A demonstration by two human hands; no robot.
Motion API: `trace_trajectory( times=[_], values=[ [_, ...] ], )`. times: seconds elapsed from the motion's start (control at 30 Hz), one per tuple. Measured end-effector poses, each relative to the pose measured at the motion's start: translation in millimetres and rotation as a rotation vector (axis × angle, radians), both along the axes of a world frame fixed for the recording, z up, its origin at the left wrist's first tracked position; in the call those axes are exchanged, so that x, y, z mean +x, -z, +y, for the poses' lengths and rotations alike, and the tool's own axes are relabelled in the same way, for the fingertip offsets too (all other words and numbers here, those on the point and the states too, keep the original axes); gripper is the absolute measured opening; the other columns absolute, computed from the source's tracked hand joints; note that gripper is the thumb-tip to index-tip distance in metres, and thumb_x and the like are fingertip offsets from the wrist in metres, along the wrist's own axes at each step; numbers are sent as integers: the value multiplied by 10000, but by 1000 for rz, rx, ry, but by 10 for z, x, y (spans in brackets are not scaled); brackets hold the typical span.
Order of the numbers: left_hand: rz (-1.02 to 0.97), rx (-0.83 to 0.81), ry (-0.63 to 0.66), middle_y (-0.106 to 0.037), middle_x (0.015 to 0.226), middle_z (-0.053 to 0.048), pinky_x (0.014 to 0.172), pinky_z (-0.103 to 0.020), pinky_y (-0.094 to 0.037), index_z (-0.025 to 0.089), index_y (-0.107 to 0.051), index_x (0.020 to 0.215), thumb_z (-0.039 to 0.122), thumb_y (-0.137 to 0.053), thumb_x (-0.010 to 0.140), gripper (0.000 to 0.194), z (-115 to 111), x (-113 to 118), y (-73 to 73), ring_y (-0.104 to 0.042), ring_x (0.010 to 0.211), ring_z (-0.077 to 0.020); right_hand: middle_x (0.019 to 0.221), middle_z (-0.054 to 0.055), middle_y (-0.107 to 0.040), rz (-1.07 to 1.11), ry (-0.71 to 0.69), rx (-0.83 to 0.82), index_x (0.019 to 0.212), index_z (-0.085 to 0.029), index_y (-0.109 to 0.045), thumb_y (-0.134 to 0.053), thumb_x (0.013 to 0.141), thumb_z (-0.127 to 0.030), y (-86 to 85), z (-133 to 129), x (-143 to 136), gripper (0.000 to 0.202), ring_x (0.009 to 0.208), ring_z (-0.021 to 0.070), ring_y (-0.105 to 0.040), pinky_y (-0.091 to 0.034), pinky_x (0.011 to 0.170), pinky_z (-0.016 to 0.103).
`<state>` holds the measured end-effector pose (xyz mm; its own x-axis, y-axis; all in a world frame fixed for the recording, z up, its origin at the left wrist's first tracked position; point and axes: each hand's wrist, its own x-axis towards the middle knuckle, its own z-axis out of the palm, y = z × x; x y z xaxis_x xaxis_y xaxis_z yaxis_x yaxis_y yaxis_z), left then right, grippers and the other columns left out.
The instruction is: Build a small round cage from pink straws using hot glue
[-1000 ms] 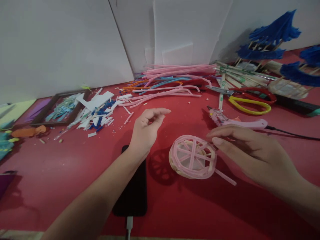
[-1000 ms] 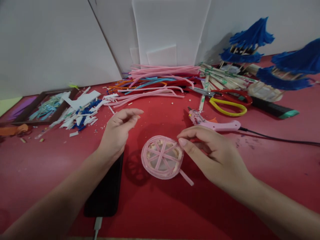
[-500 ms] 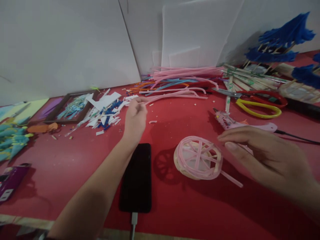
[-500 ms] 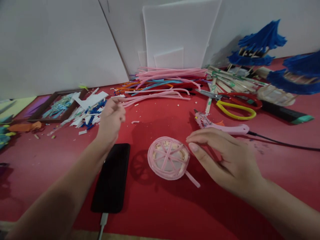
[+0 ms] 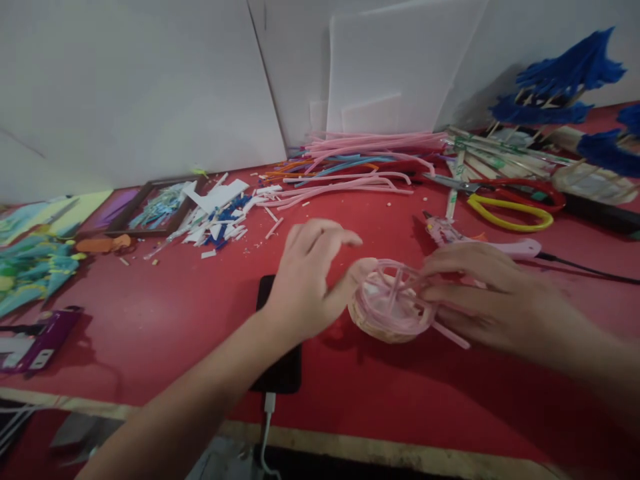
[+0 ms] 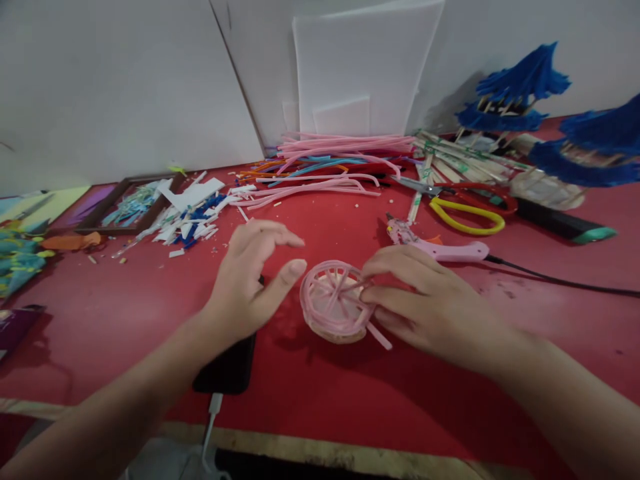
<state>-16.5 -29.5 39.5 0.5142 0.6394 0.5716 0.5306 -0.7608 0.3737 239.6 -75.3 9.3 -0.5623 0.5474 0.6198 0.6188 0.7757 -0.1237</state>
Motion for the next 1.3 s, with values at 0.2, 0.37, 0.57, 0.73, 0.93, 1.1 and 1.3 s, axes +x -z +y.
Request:
trace_trajectory(
  times=[0.2,0.37,0.57,0.73,0.93,1.1,1.3],
  values=[
    [-168,-291,70,-667,713,-13,624,-233,-448,175,-621,782,284,-536,987,247,-304,170,128,-584,636,-119,850,44,-684,13,183,127,900,-252,-659,-648,897,-142,-10,-52,-127,111,770,208,-631,-519,686,382],
    [-206,-667,130,-686,682,-24,606,-237,-427,168,-668,725,436,-427,1022,467,-306,161,279,-594,621,-128,837,50,-714,-28,271,115,902,-223,-685,-665,908,-193,-21,-172,-319,36,770,223,-612,-467,723,415],
    [-371,-1143,196,-653,674,-1,588,-226,-424,171,-704,784,551,-709,817,381,-245,131,241,-554,607,-114,833,57,-683,-2,271,120,884,-233,-680,-666,918,-323,-52,-196,-339,97,801,225,-585,-451,750,414],
    [-409,-1246,136,-502,523,54,469,-205,-334,174,-662,758,507,-601,874,357,-214,121,260,-410,452,-74,856,66,-670,59,228,38,892,-250,-665,-662,902,-246,-177,-120,-225,11,821,238,-602,-477,762,440],
    [-449,-1242,86,-507,537,58,430,-185,-317,176,-600,756,424,-582,875,275,-209,138,329,-411,430,-61,960,48,-731,-33,10,-196,1054,-289,-706,-502,980,-238,-308,195,-88,223,889,224,-665,-535,831,420],
    [-510,-1243,12,-531,559,59,400,-178,-353,182,-575,780,439,-561,890,280,-187,135,358,-437,391,-55,1208,82,-721,-263,-169,-292,1147,-237,-719,-397,1010,-288,-375,522,-163,353,1119,246,-651,-527,939,437],
    [-614,-1249,-19,-531,546,60,415,-166,-372,176,-555,740,382,-560,917,271,-163,149,349,-460,401,-50,995,64,-747,-342,-247,-490,1052,-233,-719,-404,983,-265,-416,687,-310,324,899,218,-685,-520,764,364]
  ],
)
